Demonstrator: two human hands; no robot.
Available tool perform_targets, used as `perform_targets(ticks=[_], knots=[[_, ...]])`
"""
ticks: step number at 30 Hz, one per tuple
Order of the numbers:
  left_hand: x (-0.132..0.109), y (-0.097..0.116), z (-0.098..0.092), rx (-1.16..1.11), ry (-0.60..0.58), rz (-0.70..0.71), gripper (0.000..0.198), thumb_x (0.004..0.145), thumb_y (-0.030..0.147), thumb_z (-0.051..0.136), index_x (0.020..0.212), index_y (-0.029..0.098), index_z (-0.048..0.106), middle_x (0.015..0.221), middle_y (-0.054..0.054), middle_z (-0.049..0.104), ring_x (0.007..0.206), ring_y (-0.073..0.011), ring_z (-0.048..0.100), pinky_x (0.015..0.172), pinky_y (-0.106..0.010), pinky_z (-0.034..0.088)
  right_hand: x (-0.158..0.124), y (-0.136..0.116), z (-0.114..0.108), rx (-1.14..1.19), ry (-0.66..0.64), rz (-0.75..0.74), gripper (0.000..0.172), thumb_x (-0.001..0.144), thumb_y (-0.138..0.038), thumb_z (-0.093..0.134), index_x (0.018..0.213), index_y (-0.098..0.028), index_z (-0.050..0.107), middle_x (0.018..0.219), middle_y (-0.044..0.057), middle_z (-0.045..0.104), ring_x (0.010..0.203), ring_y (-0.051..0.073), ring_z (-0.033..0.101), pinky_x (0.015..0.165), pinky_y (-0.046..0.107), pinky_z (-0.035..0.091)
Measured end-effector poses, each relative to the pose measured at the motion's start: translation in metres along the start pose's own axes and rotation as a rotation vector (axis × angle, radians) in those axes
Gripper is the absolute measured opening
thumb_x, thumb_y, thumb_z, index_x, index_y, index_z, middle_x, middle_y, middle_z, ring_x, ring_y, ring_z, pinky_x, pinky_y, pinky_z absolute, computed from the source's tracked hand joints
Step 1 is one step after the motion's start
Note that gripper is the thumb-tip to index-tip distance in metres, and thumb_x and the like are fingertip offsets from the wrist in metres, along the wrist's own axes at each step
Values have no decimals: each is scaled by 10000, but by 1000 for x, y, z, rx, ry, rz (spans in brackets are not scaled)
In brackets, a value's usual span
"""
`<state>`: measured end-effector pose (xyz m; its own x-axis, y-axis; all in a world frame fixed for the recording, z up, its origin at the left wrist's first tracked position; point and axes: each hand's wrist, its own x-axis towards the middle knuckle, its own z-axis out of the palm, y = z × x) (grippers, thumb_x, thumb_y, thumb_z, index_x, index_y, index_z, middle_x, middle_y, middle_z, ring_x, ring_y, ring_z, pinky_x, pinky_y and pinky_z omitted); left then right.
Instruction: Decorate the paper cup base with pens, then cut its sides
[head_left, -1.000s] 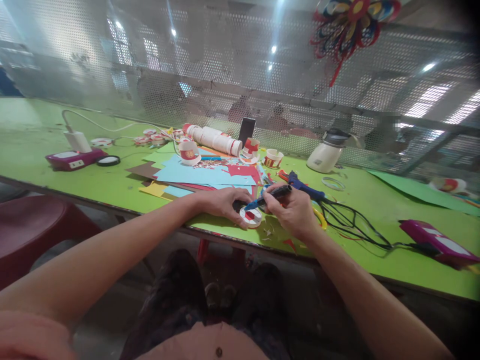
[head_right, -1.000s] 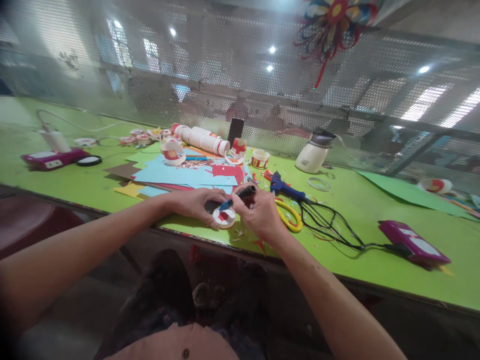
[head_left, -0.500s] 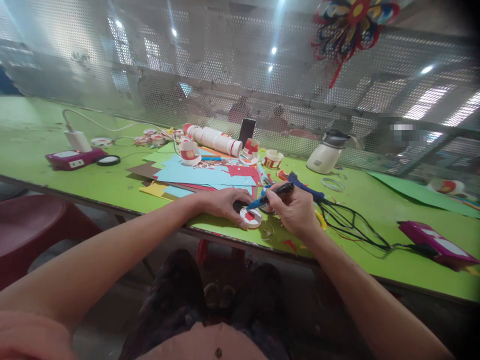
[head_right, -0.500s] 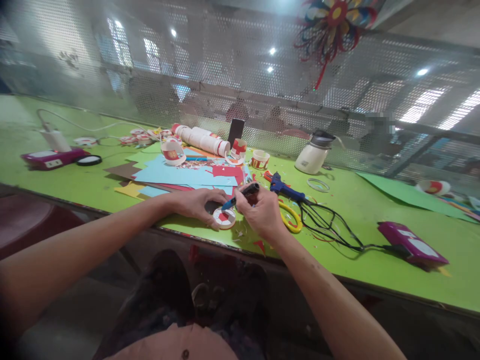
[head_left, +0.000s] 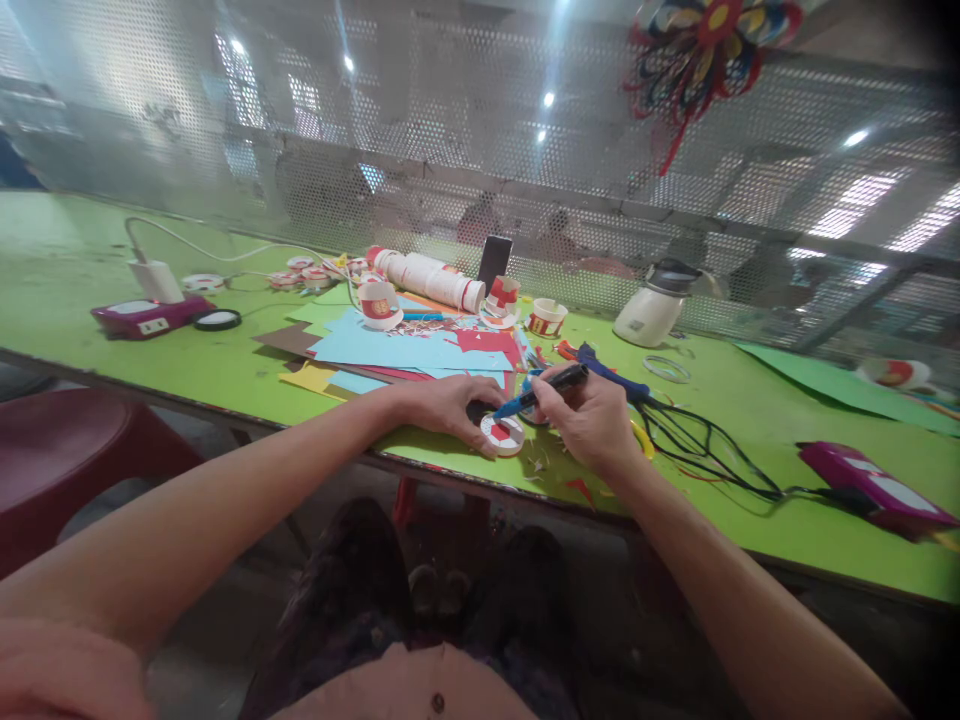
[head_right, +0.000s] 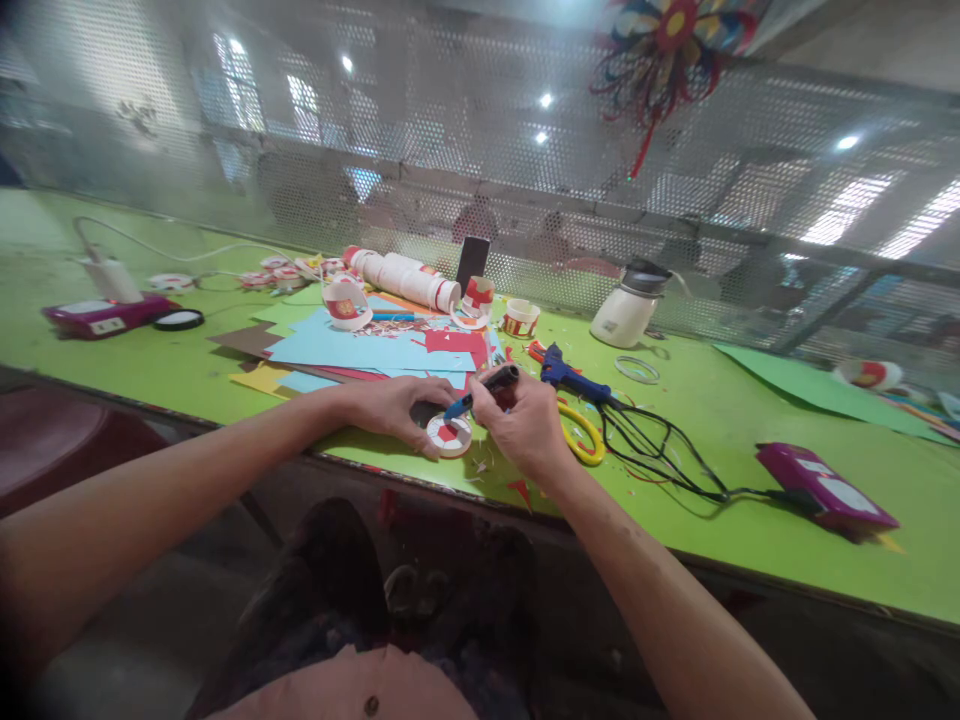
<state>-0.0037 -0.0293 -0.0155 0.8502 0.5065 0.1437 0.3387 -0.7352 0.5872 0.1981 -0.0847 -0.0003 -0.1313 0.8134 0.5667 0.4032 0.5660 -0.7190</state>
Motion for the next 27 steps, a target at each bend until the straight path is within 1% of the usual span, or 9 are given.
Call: perform_targets(ticks=[8,14,19,22,27], knots=[[0,1,-1,-11,-3,-8,507,706,530,732,1089,203,671,1114,-51,604,1036,-230,548,848,-266,395,0,1,-1,-24,-3,2,241,814,-382,607,669,-195,563,509,-15,587,445,114,533,446,226,430],[-1,1,0,-5,21,-5,503,685,539,742,1068,217,684,1047,-32,627,970,-219,560,820,-266,391,1,3,-2,-33,5,37,259,832,-393,610,694,-175,581,496,-13,600,435,109,532,452,226,426],[0,3,-1,6,1,-18,502,695,530,738,1081,215,676,1092,-38,610,1006,-221,555,840,-262,394,1,2,-2,-52,7,60,258,830,-374,607,677,-167,580,480,-13,592,400,91,489,424,218,395],[-1,5,-1,4,-5,-26,497,701,515,740,1087,209,673,1121,-46,600,1033,-225,551,858,-263,397,0,2,-1,-32,2,62,261,821,-378,612,671,-167,581,476,-14,589,395,90,486,412,215,389],[-1,5,-1,-1,-7,-13,477,706,498,741,1075,202,674,1090,-44,610,1031,-225,555,853,-261,397,-1,2,-2,40,78,37,241,806,-374,620,685,-168,591,469,-17,597,380,91,495,398,209,397]])
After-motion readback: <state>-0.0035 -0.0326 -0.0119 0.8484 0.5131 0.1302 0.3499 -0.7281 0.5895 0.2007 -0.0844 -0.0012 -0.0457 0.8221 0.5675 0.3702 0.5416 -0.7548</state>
